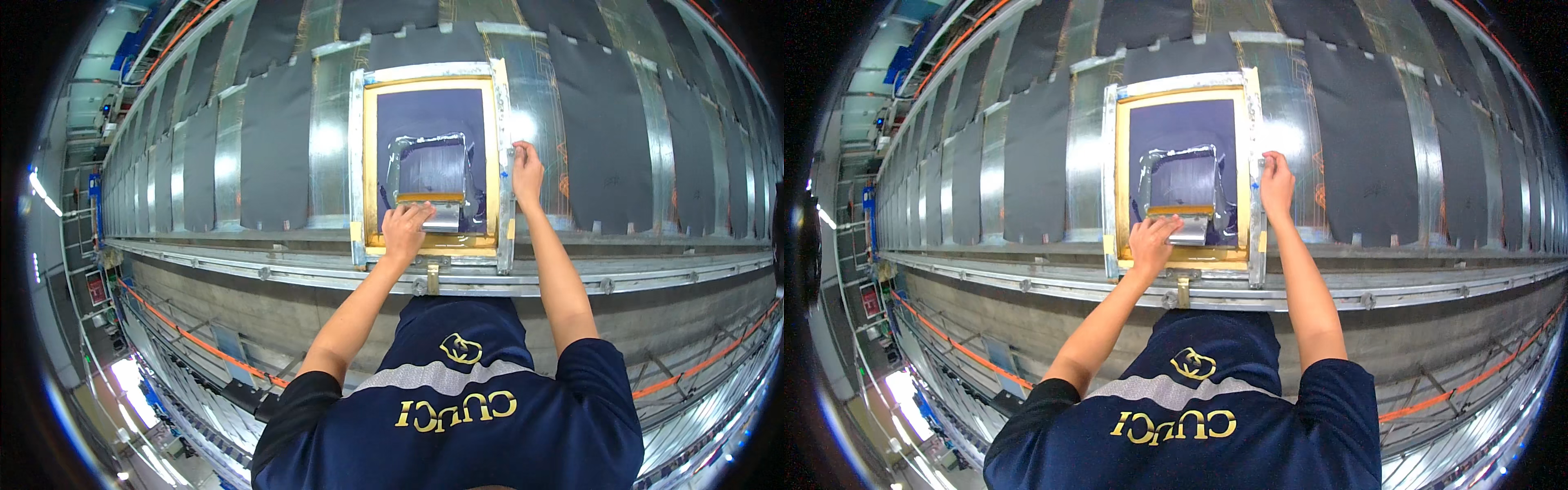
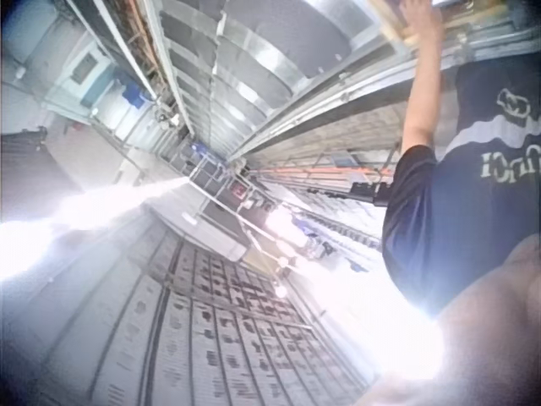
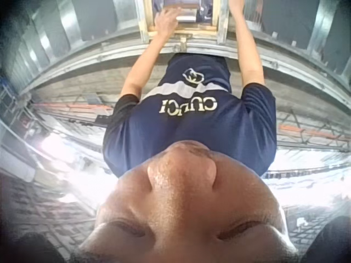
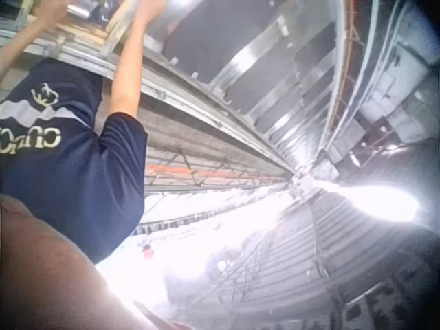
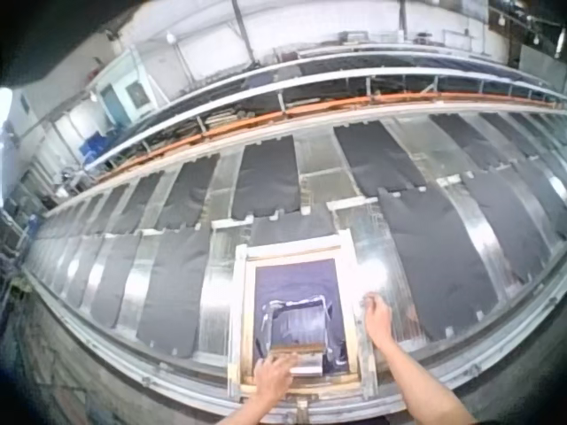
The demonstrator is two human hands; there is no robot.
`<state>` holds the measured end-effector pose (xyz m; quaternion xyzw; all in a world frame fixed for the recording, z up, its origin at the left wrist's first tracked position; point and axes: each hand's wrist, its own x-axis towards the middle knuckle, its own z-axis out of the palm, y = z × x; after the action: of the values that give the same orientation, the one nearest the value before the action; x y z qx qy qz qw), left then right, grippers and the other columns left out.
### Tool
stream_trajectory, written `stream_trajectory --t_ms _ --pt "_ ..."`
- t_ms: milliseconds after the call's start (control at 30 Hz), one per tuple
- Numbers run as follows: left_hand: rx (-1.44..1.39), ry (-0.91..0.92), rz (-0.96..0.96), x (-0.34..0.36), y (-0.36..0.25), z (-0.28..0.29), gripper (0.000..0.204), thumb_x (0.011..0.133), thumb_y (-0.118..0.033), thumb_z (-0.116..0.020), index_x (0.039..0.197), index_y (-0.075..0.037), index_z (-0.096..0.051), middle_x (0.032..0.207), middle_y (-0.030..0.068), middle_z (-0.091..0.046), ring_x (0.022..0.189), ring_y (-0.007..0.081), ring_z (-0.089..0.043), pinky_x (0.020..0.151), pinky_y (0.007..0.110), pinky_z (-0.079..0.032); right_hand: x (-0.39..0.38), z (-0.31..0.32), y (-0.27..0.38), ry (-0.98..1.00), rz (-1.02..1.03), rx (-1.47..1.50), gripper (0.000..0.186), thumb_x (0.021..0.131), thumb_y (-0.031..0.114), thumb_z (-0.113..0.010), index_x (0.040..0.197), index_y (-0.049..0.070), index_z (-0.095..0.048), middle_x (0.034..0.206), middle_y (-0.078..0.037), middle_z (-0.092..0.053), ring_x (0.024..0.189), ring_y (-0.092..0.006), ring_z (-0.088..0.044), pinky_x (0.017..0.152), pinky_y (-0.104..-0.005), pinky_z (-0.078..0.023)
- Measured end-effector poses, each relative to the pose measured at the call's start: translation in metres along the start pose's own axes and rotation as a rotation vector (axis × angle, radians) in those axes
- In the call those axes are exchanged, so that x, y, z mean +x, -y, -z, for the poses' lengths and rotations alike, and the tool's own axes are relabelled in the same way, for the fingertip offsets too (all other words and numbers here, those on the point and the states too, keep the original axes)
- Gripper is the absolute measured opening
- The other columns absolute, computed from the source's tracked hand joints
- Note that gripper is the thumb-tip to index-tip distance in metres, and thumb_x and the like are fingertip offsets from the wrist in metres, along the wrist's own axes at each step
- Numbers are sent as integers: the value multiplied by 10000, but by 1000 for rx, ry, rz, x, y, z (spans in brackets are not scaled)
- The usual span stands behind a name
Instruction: The person performs screen printing on a garment laid on a conveyor table. They use a squeegee to pull ink across a screen frame, then lift the screen to reveal the printed design. The person repeats this process on multiple garments along the line.
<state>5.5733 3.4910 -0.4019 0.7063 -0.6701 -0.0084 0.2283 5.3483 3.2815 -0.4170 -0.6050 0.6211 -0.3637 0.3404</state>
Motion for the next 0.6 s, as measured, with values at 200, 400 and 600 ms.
stream_trajectory --t_ms 200,400,600 --pt "-25 -33 125 107 21 -6 405 701 29 -726 1011 -220 -806 1065 -44 -790 952 223 -688 761 390 -476 -4 6 2 62 -101 -47 201 1055 213 -553 1128 95 -698 773 -199 -666 702 -357 -652 700 -472 -487" --pt "26 66 62 71 11 -16 373 724 41 -698 977 -204 -819 1037 -32 -790 938 229 -679 757 401 -473 -5 3 -18 38 -9 41 201 1053 208 -566 1129 87 -708 773 -187 -671 681 -333 -644 698 -443 -498" --pt "18 149 26 -18 -21 8 407 732 -14 -739 1076 -223 -798 1183 -71 -771 953 221 -687 749 377 -476 2 13 -10 -1 72 20 207 1049 209 -574 1116 80 -722 824 -167 -704 714 -302 -652 724 -416 -513"
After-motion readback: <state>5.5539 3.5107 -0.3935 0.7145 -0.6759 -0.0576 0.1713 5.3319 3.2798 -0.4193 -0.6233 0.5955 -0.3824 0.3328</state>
